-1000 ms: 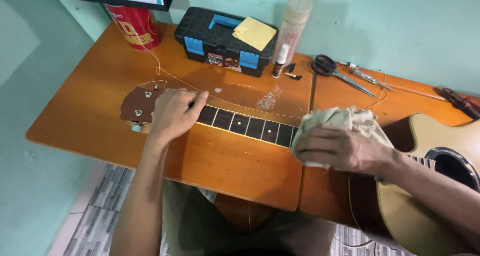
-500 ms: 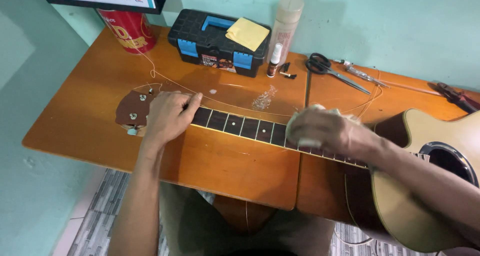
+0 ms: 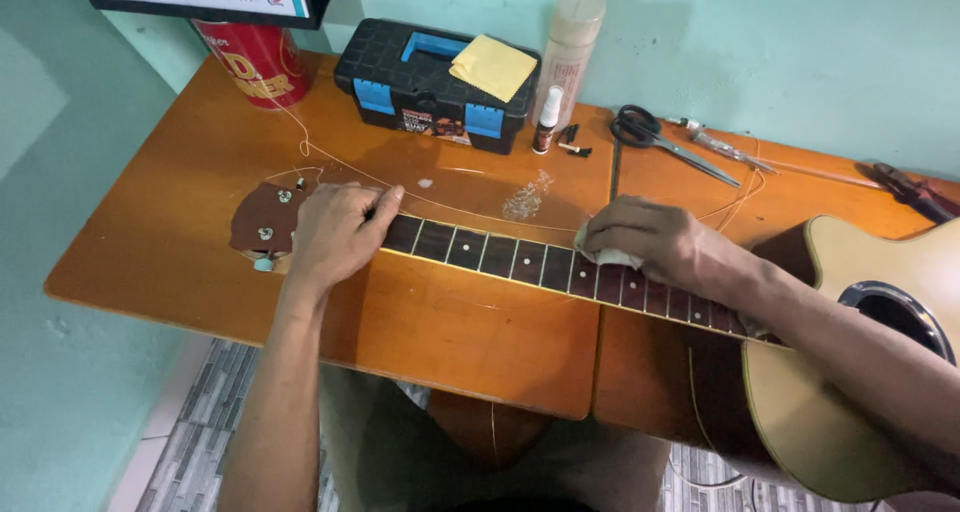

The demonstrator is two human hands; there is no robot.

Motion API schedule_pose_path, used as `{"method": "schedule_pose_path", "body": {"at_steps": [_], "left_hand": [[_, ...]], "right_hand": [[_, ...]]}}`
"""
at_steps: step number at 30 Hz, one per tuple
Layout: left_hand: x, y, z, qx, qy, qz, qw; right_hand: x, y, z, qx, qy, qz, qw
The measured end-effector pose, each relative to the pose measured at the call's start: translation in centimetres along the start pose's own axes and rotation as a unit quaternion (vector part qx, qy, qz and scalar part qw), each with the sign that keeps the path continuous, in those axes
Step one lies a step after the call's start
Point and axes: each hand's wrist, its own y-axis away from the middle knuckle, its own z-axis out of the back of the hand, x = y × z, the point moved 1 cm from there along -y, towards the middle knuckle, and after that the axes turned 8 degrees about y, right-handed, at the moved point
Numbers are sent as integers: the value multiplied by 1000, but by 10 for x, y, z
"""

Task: Wiping the headstock and fretboard of an acoustic guitar with a cloth to clean it.

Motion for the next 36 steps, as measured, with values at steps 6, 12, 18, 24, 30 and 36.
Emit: {"method": "schedule_pose_path", "body": {"at_steps": [6,12,18,24,30,36], "left_hand": [[-1,1,0,-3,-5,17,1000],[2,0,0,-4,-1,8,1000],[8,-1,-4,-9,-8,8,1000],[-3,0,1,-3,-16,18,1000],[3,-3,-3,-9,-9,14,1000],[-4,-1,2,-7,7,13,1000]], "right_hand": [[46,-20,11,-7,-26,90,996],[11,6,-9,-8,-37,61,997],[26,6,-2,-5,-40,108,993],[26,-13,11,-3,-24,86,996],[35,-4,10,14,-57,90,994],[29,0,5,-26,11,122,992]]}}
